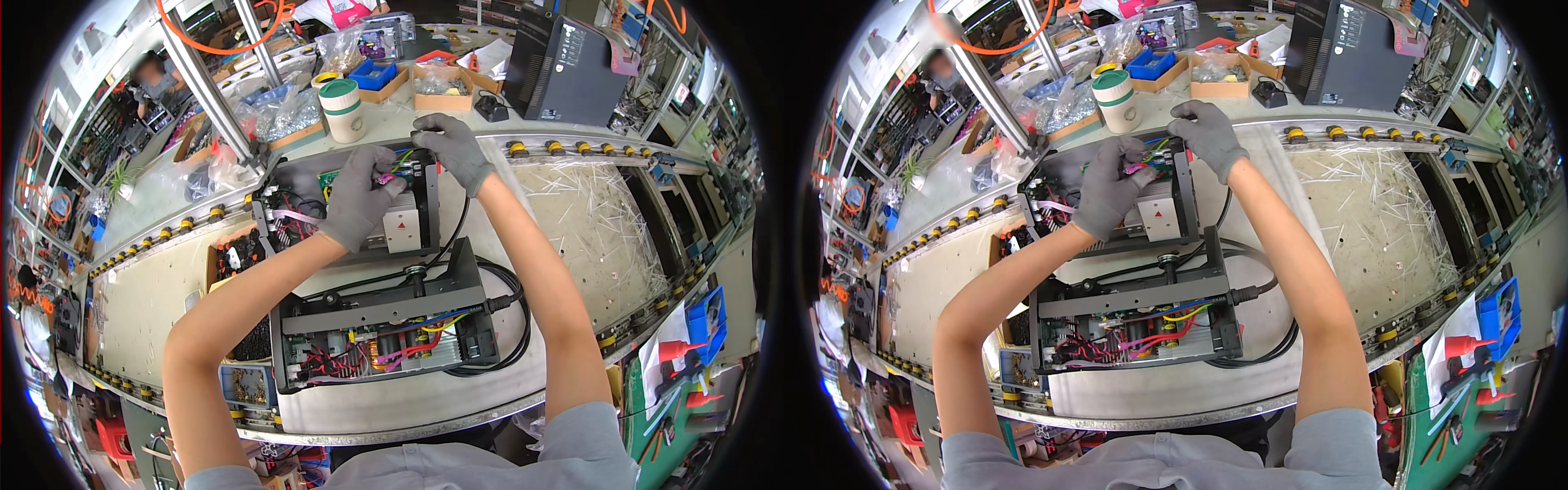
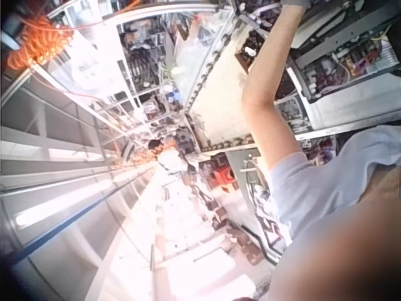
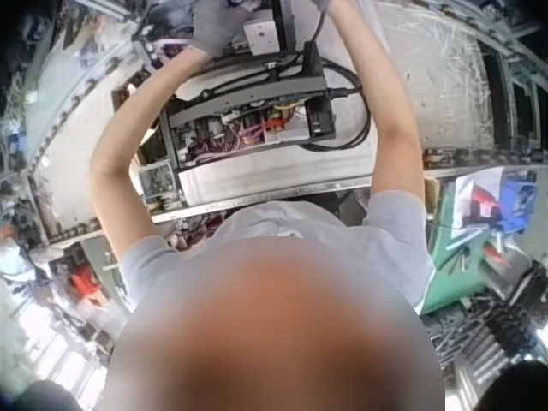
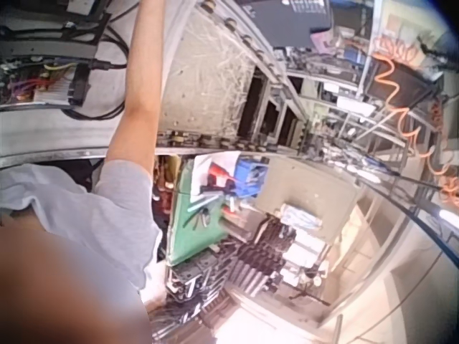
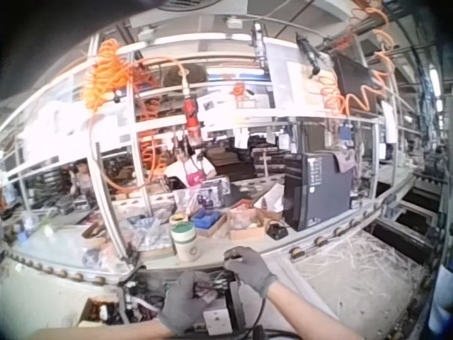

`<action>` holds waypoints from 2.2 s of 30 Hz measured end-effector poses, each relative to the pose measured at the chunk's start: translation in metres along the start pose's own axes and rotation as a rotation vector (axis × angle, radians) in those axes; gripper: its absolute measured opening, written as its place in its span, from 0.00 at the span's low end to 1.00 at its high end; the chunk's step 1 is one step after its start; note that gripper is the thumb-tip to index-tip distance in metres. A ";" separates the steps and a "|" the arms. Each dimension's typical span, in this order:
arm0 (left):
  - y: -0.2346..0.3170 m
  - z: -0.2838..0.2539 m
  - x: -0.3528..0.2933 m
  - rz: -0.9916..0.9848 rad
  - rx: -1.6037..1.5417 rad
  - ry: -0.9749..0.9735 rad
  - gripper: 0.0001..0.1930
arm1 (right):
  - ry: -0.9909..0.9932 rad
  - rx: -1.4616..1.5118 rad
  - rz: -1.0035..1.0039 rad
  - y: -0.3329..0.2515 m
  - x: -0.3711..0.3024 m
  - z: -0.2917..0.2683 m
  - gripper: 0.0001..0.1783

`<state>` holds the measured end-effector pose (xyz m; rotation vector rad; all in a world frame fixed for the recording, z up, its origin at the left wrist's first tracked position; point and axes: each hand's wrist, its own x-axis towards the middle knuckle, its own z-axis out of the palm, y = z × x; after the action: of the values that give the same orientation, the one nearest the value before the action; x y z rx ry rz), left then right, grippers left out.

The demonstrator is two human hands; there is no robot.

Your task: Assembling internal components and wiring of an electronic power unit on a production line.

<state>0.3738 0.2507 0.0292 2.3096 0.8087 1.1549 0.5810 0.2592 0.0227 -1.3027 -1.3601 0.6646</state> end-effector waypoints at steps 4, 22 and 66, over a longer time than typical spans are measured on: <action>-0.007 0.007 0.008 -0.177 -0.289 0.008 0.16 | -0.008 -0.004 0.013 0.006 0.013 0.001 0.17; -0.006 0.032 0.027 -0.075 0.000 0.203 0.12 | -0.018 0.083 0.070 0.016 0.037 -0.001 0.16; -0.021 -0.004 0.038 0.128 0.299 -0.118 0.09 | 0.000 0.164 0.095 0.006 0.032 0.001 0.15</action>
<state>0.3826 0.2918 0.0400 2.6809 0.8489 0.9925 0.5877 0.2906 0.0273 -1.2406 -1.2223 0.8238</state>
